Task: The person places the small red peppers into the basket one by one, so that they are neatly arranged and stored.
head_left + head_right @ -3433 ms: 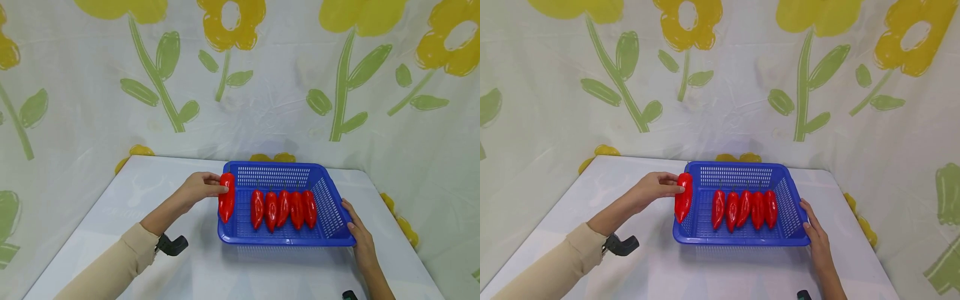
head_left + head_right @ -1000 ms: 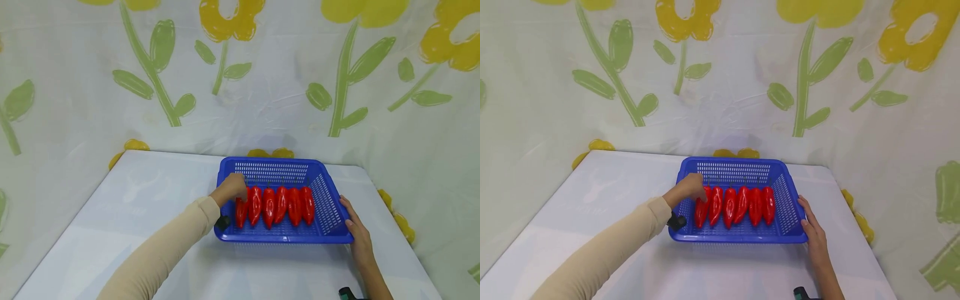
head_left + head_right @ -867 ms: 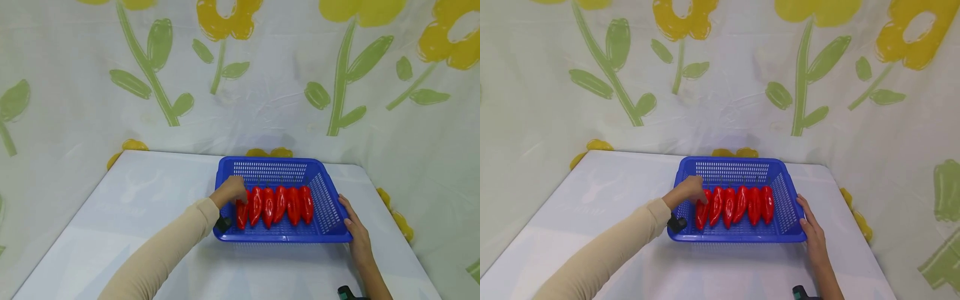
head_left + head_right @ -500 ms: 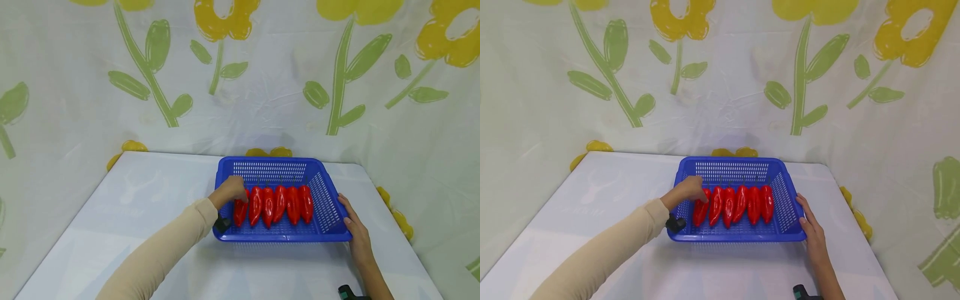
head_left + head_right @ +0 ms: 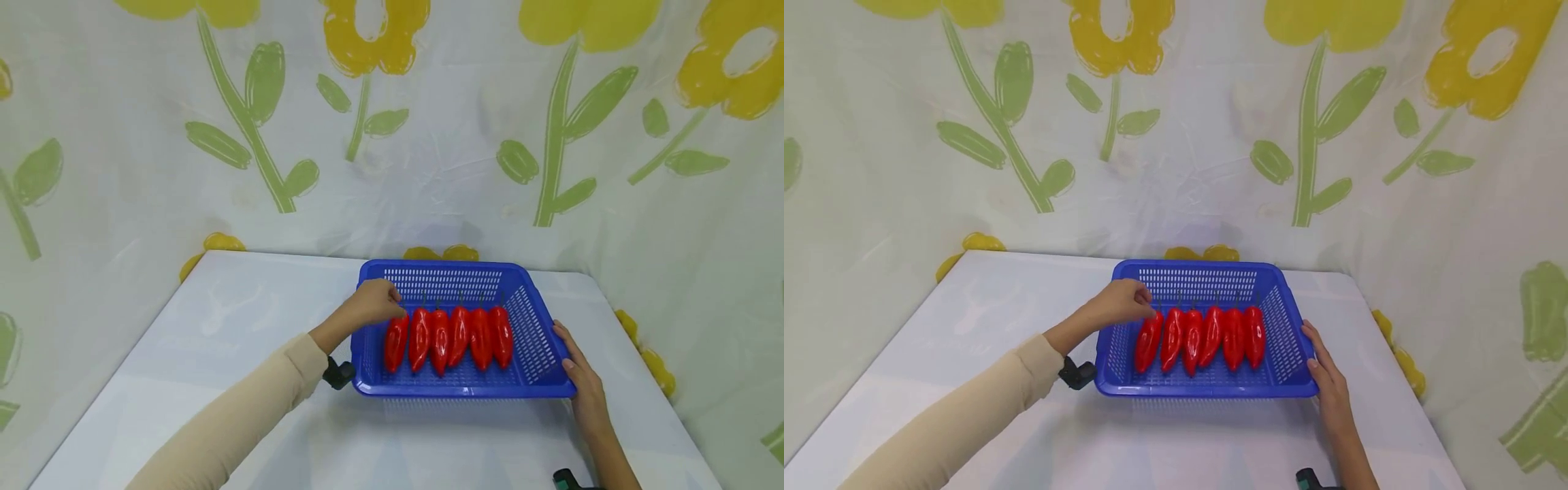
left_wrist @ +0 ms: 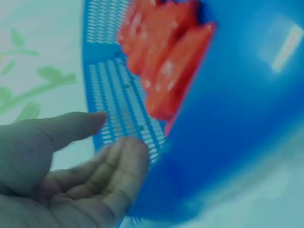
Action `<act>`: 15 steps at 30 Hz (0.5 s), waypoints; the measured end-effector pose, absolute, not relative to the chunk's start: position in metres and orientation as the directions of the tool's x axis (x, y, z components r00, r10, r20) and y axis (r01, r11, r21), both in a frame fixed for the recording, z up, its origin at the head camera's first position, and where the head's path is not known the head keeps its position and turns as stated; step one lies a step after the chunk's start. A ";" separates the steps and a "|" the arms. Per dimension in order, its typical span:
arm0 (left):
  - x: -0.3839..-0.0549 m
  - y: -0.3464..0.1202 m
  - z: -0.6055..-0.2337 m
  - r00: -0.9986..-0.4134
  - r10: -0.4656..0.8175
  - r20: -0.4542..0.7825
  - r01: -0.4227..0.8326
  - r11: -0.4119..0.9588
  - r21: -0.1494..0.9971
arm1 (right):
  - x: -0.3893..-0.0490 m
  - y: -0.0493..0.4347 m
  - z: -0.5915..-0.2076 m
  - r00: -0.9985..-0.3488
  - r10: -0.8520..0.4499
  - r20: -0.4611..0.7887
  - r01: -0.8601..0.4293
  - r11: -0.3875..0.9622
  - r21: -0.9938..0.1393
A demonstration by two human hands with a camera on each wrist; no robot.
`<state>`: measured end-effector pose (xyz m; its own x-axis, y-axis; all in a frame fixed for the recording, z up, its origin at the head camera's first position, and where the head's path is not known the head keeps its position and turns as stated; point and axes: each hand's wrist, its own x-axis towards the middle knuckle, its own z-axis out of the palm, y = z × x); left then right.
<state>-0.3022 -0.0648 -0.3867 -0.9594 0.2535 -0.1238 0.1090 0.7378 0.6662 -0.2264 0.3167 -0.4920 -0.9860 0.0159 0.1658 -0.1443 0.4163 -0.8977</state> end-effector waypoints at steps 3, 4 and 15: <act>-0.290 -0.079 -0.384 -0.965 0.259 -0.042 0.137 0.635 0.760 | -0.228 0.317 -0.494 -0.988 0.019 0.154 -0.132 0.419 -0.898; -0.287 -0.083 -0.383 -0.967 0.253 -0.014 0.149 0.614 0.775 | -0.229 0.318 -0.495 -0.988 0.018 0.154 -0.132 0.421 -0.898; -0.264 -0.130 -0.410 -0.969 0.077 0.236 0.233 0.609 0.758 | -0.232 0.329 -0.495 -0.988 0.028 0.149 -0.123 0.430 -0.894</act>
